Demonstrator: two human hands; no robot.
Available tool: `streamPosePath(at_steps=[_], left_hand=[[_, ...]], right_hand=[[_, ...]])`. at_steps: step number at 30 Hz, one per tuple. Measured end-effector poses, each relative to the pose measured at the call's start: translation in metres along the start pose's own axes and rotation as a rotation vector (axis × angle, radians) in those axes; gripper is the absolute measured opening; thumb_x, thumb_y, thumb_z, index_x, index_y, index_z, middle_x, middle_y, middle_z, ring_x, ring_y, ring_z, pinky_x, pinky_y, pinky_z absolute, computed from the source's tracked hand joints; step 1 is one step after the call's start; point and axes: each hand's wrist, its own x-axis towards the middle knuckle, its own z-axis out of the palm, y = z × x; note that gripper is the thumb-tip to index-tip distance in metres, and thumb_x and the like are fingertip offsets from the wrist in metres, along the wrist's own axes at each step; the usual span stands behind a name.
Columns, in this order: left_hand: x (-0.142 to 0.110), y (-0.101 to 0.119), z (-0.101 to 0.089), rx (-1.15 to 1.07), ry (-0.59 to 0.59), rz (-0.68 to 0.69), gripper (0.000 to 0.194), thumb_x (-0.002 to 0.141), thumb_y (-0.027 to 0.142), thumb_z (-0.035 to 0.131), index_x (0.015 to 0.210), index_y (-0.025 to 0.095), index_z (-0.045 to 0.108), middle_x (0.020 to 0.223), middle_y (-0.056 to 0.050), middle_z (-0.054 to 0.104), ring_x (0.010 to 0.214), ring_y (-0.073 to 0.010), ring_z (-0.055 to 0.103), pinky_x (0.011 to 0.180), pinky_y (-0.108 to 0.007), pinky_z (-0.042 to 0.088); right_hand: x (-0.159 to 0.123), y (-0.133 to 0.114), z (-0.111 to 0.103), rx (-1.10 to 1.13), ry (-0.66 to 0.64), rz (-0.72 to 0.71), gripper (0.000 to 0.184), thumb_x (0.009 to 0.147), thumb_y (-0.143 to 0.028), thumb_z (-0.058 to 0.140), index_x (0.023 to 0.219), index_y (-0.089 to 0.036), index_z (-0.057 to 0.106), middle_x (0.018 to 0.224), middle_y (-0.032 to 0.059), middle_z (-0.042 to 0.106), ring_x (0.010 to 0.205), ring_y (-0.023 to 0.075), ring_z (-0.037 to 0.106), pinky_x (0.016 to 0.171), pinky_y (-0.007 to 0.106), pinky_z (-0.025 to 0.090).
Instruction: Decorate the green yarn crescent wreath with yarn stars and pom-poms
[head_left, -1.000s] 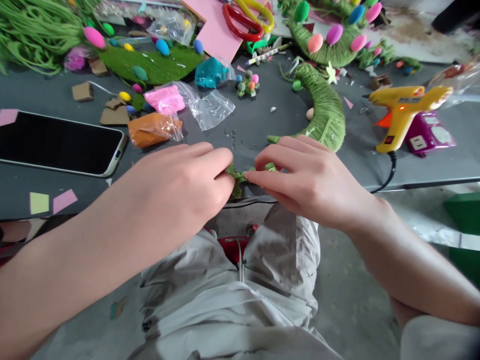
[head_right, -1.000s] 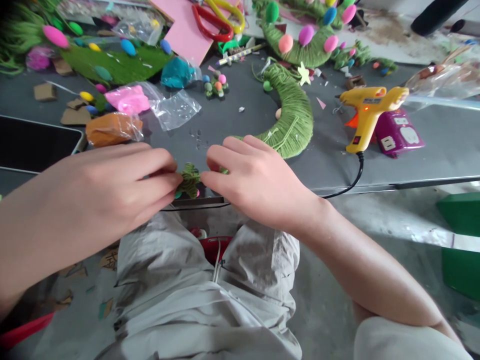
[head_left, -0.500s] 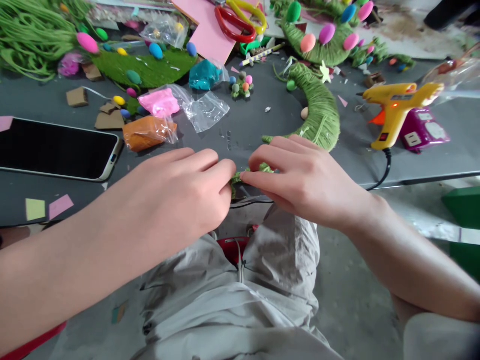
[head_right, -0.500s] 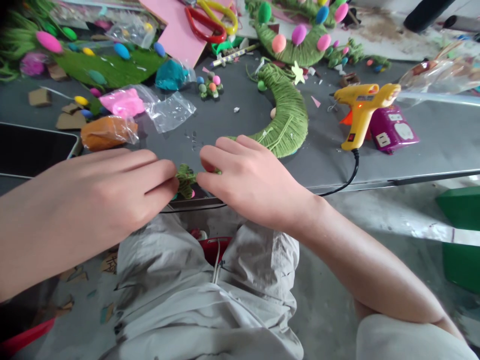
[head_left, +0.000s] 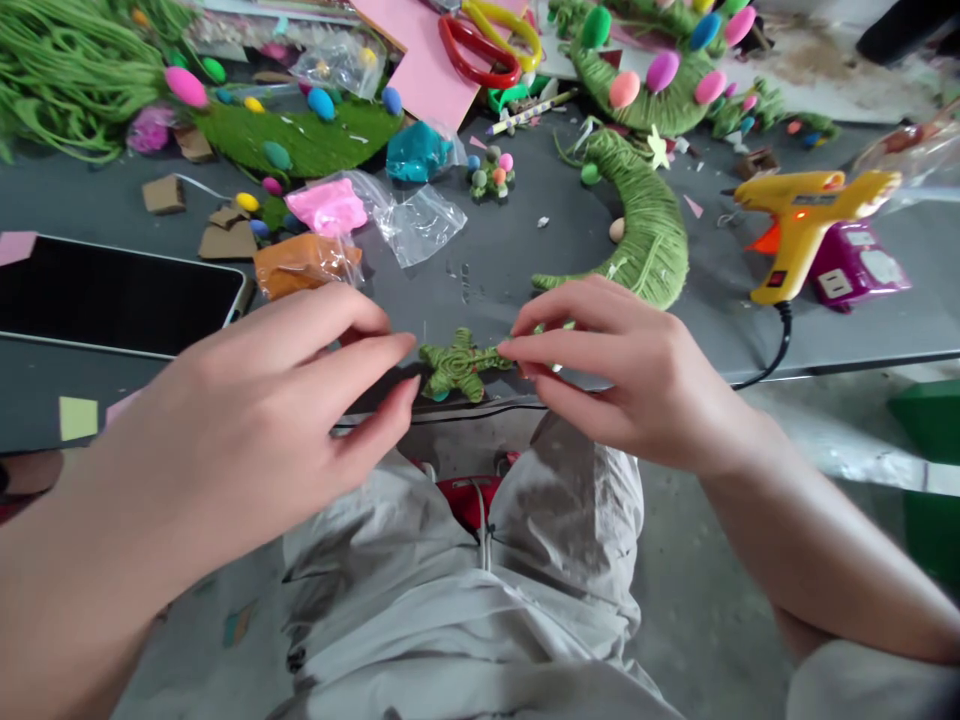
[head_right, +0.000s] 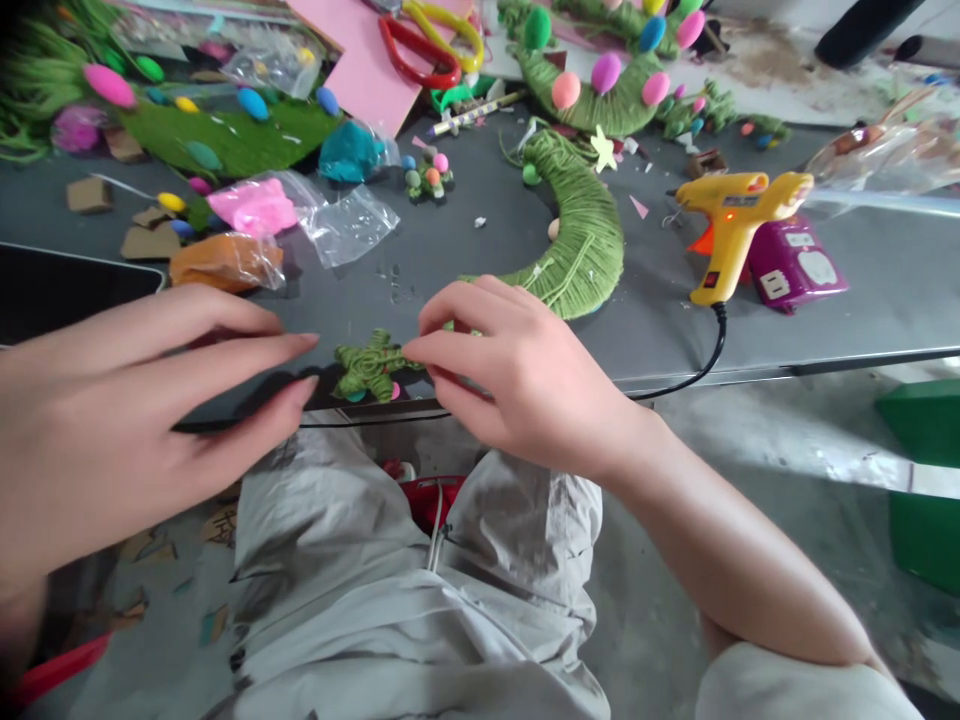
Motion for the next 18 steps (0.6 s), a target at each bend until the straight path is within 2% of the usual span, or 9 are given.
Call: streamPosePath(at_steps=[2,6,8,11,15,18], left_hand=[[-0.005,0.000,0.009,0.064,0.009,0.011,0.035,0.090,0.023,0.068,0.125,0.025,0.067,0.120,-0.006,0.067,0.103,-0.0260,0.067,0.090,-0.038,0.055],[-0.010,0.003,0.026,-0.026,0.118,-0.071,0.041,0.088,0.023,0.071,0.129,0.025,0.065,0.120,-0.007,0.066,0.105,-0.0254,0.067,0.095,-0.037,0.056],[-0.011,0.002,0.031,-0.069,0.157,-0.092,0.043,0.087,0.023,0.073,0.129,0.025,0.066,0.120,-0.008,0.065,0.105,-0.0253,0.067,0.095,-0.038,0.056],[-0.011,-0.003,0.033,-0.118,0.183,-0.097,0.042,0.086,0.024,0.073,0.128,0.027,0.067,0.120,-0.007,0.065,0.105,-0.0251,0.067,0.094,-0.039,0.056],[-0.004,-0.012,0.034,-0.150,0.198,-0.081,0.039,0.086,0.026,0.072,0.125,0.028,0.069,0.117,-0.005,0.066,0.100,-0.0230,0.067,0.093,-0.038,0.055],[0.000,-0.016,0.036,-0.194,0.172,-0.074,0.039,0.086,0.029,0.072,0.125,0.027,0.069,0.119,-0.005,0.066,0.100,-0.0225,0.066,0.093,-0.038,0.055]], right_hand=[[0.000,-0.003,0.000,0.070,0.086,0.071,0.022,0.094,-0.014,0.062,0.107,-0.025,0.076,0.113,0.0064,0.070,0.100,0.0218,0.066,0.087,0.042,0.054],[0.001,-0.010,-0.008,0.216,0.452,0.247,0.016,0.089,-0.010,0.071,0.096,-0.022,0.077,0.096,0.0043,0.071,0.088,0.0183,0.063,0.071,0.035,0.049],[0.000,-0.011,-0.013,0.233,0.532,0.280,0.011,0.088,-0.011,0.074,0.092,-0.021,0.076,0.089,0.0035,0.069,0.080,0.0165,0.059,0.066,0.034,0.045],[-0.004,-0.012,-0.015,0.225,0.465,0.344,0.007,0.091,-0.022,0.075,0.086,-0.023,0.070,0.081,0.0017,0.064,0.073,0.0162,0.055,0.063,0.034,0.042],[-0.010,-0.013,-0.011,0.215,0.362,0.430,0.016,0.099,-0.034,0.065,0.086,-0.025,0.064,0.076,0.0009,0.056,0.066,0.0150,0.051,0.058,0.032,0.038],[-0.012,-0.012,-0.009,0.137,0.335,0.444,0.024,0.102,-0.037,0.060,0.082,-0.024,0.062,0.066,-0.0015,0.049,0.059,0.0124,0.044,0.054,0.030,0.034]])
